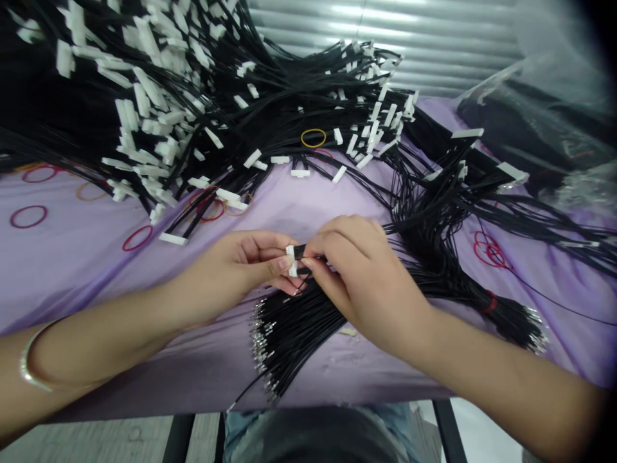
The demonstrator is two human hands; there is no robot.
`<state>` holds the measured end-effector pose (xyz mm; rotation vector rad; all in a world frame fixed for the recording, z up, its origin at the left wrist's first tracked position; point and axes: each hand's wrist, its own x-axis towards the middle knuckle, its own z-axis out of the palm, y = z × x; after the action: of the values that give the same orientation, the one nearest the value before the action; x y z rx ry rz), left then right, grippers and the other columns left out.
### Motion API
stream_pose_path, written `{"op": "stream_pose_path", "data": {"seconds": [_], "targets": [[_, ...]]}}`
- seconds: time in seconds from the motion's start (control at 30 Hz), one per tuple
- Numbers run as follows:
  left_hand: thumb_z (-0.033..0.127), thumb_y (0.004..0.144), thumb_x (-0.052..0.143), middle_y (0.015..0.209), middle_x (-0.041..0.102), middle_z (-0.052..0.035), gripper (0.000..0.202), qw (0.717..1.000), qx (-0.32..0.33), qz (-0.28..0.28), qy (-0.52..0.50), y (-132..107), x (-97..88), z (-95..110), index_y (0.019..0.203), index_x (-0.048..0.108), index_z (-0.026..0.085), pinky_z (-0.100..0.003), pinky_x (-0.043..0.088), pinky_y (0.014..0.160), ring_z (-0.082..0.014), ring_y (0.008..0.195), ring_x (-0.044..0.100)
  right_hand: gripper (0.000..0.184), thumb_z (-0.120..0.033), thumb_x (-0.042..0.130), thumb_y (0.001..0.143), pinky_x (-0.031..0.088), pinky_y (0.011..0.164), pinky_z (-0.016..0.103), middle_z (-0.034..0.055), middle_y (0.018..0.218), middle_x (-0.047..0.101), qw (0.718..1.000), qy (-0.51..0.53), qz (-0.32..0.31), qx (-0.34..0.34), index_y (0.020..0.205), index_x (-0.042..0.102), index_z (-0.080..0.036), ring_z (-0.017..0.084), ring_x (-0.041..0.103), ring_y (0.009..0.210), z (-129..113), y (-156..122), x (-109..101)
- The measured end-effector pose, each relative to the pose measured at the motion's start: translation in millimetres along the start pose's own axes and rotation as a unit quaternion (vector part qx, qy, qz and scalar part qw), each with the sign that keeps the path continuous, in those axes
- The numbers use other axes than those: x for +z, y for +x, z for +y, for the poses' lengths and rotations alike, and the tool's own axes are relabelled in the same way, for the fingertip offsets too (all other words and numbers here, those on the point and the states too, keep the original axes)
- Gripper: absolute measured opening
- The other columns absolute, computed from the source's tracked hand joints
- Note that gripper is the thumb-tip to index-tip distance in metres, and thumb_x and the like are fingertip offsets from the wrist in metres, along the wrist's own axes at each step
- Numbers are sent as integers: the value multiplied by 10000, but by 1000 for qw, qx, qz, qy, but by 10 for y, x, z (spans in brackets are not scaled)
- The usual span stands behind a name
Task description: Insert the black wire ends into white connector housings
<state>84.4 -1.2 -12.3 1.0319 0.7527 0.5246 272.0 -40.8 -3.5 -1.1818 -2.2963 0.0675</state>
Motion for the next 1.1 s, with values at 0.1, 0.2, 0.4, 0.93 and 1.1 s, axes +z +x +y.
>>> {"op": "stream_pose_path", "data": {"seconds": [0.1,0.2,0.4,0.93,1.1], "targets": [[152,843,672,810,690,-39,81,999,3,16,-39,-3,-3,-17,913,674,111,-170,552,707,-110,730,665,187,-265,557,906,379,853,397,125,1065,546,999,-19,1,-47,1019,635,-138,228,497,960,67,-1,-105],[148,850,664,810,687,-43,68,997,3,17,-71,-6,-15,-19,902,659,104,-182,549,730,-114,741,669,170,-262,554,907,354,855,418,119,1077,546,994,-51,-37,-89,998,668,-174,250,478,981,127,-5,-149],[117,844,654,816,674,-52,66,997,8,0,-82,-12,-23,-1,900,651,82,-213,566,724,-131,742,670,142,-193,552,908,335,829,380,68,984,600,993,-33,-26,-108,876,690,-188,211,481,930,154,-7,-101],[132,837,668,791,708,-57,71,999,12,-3,-53,-13,-13,12,902,660,104,-190,578,665,-139,719,688,89,-161,588,876,425,664,275,12,715,611,996,86,13,-29,795,625,-150,123,538,687,123,36,-135],[148,836,676,780,707,-46,94,999,18,-5,-31,-13,-15,-3,924,676,114,-177,573,659,-129,701,682,70,-103,632,817,453,623,254,14,694,619,995,96,25,-23,769,657,-149,120,552,665,148,36,-79]]}}
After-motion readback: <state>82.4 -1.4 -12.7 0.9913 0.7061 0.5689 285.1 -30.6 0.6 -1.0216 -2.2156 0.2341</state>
